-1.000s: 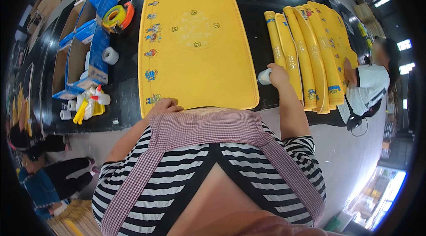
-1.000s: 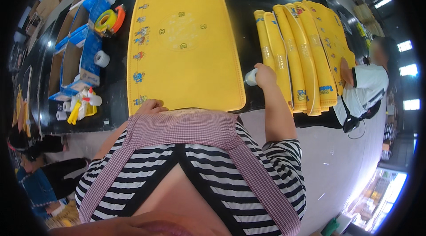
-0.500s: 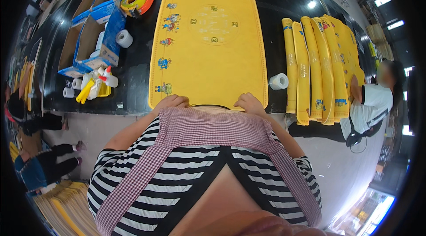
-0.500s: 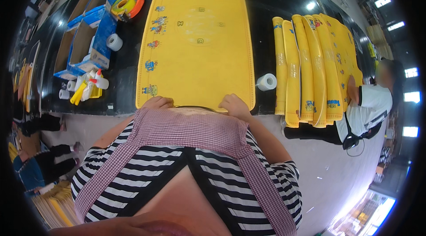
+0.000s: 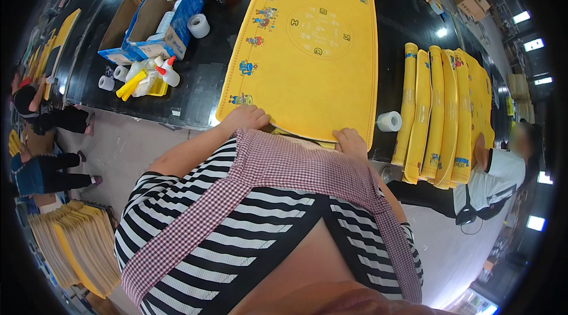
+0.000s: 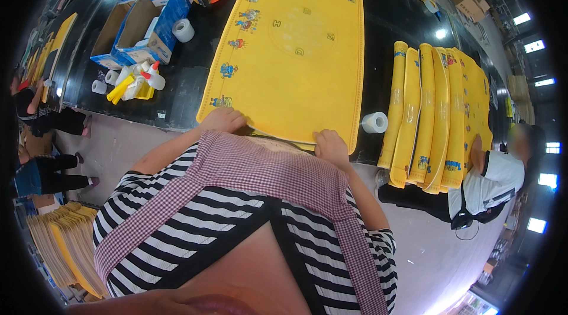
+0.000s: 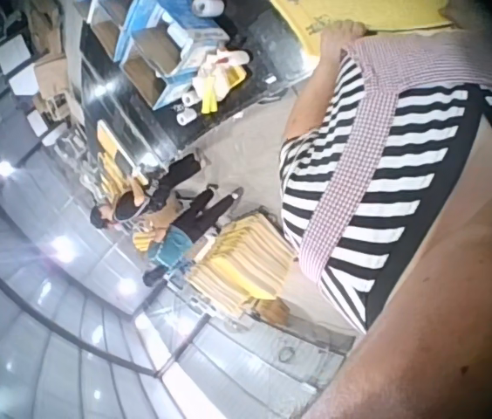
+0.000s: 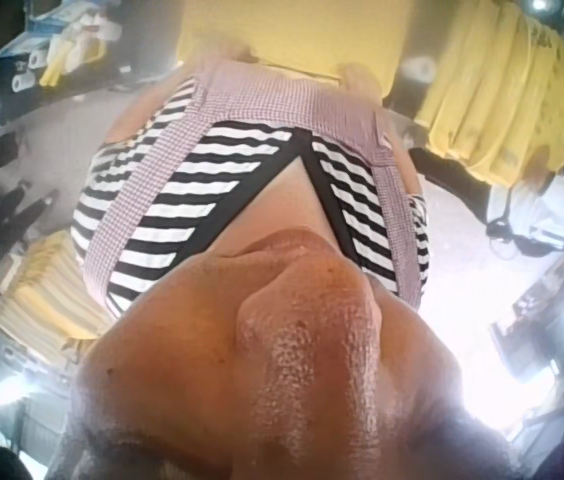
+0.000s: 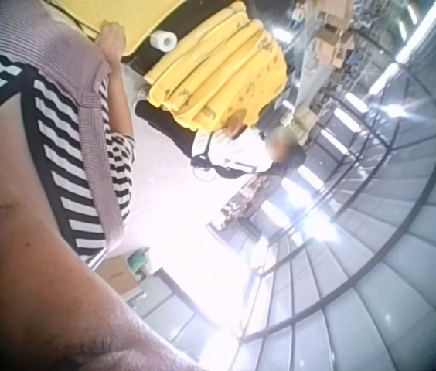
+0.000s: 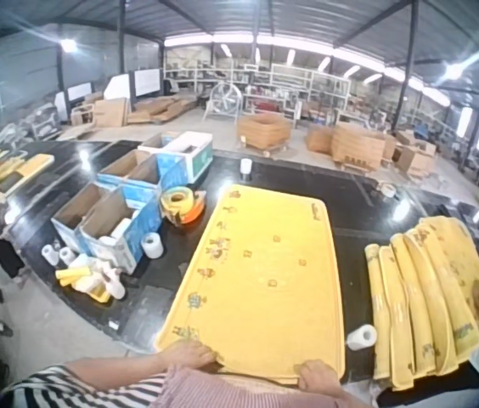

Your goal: The person repeatedly rolls yellow play mats on a black workbench, secures each roll with white tape, and stacks the finished rolls. They also handle a black mat, placing it on the workbench and rolling it similarly.

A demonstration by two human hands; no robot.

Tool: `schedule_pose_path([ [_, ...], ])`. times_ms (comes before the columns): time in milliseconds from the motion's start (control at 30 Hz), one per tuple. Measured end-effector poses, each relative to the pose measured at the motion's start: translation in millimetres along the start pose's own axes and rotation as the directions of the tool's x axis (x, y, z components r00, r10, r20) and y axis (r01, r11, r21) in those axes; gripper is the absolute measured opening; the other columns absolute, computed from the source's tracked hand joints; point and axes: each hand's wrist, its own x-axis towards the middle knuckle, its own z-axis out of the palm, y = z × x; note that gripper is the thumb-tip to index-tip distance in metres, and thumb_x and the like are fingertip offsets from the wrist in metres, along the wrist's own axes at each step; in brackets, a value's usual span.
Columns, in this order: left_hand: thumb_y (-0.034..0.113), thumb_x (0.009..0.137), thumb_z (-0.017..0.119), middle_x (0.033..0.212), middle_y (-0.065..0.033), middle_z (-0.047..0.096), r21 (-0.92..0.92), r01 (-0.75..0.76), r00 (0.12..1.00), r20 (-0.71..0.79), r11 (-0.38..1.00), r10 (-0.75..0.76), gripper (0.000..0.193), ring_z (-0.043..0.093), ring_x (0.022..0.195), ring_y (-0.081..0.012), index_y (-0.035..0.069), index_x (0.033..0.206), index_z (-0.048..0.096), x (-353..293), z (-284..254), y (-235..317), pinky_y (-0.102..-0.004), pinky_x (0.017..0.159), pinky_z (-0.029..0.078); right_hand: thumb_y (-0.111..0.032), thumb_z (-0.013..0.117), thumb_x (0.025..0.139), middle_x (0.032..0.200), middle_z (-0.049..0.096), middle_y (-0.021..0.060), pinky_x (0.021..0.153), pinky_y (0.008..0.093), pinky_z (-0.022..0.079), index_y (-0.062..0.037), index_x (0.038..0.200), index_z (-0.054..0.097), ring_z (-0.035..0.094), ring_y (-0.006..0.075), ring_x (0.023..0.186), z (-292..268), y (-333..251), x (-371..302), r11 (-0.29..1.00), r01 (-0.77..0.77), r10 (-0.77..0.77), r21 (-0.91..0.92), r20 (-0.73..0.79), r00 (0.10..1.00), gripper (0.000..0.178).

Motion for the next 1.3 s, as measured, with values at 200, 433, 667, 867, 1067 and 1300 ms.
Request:
schedule_pose_path([
  [200,0.015,0.087,0.068,0.128,-0.0105,0.065,-0.043,0.181,0.916,-0.357,0.982,-0.185,0.023,0.060,0.114,-0.0334,0.013,0.109,0.069,-62.3,12.8,-27.9,-0.0487,0.097,0.047,-0.018,0.073,0.081,0.112,0.059,0.0131,0.085,0.0446,0.056,-0.0048,0.137,0.061,0.062,0.0322,0.103,-3.6,-11.8,-0.2,0.973,-0.166,0.174,-0.157,0.039,0.984,0.058],
  [433,-0.012,0.085,0.063,0.140,-0.0165,0.059,-0.993,-0.114,0.382,-0.021,-0.025,-0.924,0.034,0.056,0.131,-0.0309,0.007,0.112,0.069,-5.5,-11.0,-12.4,-0.0388,0.111,0.043,-0.021,0.067,0.089,0.117,0.058,0.0187,0.082,0.0499,0.056,-0.0018,0.147,0.051,0.063,0.0386,0.105,-16.6,-11.9,10.2,0.927,-0.359,0.372,-0.108,0.156,0.915,0.063],
  [667,-0.006,0.100,0.052,0.145,-0.0161,0.056,-0.597,-0.534,0.387,-0.802,0.599,-0.454,0.036,0.052,0.135,-0.0261,0.005,0.133,0.061,168.5,-169.2,-13.2,-0.0367,0.111,0.042,-0.015,0.050,0.102,0.116,0.066,0.0316,0.095,0.0514,0.050,0.0036,0.124,0.063,0.063,0.0472,0.109,-65.2,-22.9,64.3,0.830,-0.412,0.402,0.376,0.109,0.909,0.031],
  [867,0.003,0.096,0.058,0.131,-0.0164,0.063,-0.169,-0.732,0.478,-0.818,0.660,0.320,0.030,0.066,0.106,-0.0281,0.009,0.124,0.066,295.9,-293.9,102.3,-0.0379,0.091,0.055,-0.018,0.065,0.098,0.112,0.071,0.0270,0.092,0.0431,0.055,0.0028,0.125,0.064,0.070,0.0337,0.108,-61.1,-69.8,229.7,0.615,0.100,0.120,0.782,-0.218,0.968,0.034],
  [1067,0.002,0.089,0.072,0.165,-0.0219,0.033,-0.632,-0.350,0.921,-0.100,0.691,0.376,0.050,0.061,0.128,-0.0362,0.020,0.135,0.062,252.2,-187.1,111.3,-0.0435,0.103,0.054,-0.035,0.050,0.110,0.134,0.066,0.0157,0.109,0.0356,0.045,-0.0048,0.137,0.065,0.060,0.0238,0.127,29.7,5.1,122.2,0.419,-0.299,0.112,0.857,0.278,0.954,0.043],
  [1300,0.046,0.100,0.068,0.127,-0.0231,0.066,-0.423,0.592,0.722,-0.098,0.686,-0.684,0.057,0.063,0.124,-0.0366,-0.002,0.130,0.062,210.7,-10.1,-53.5,-0.0464,0.107,0.048,-0.039,0.041,0.115,0.145,0.063,0.0077,0.113,0.0231,0.043,-0.0088,0.140,0.067,0.060,0.0175,0.131,-86.9,-63.2,62.1,0.084,-0.839,0.419,0.537,0.745,0.519,0.048],
])
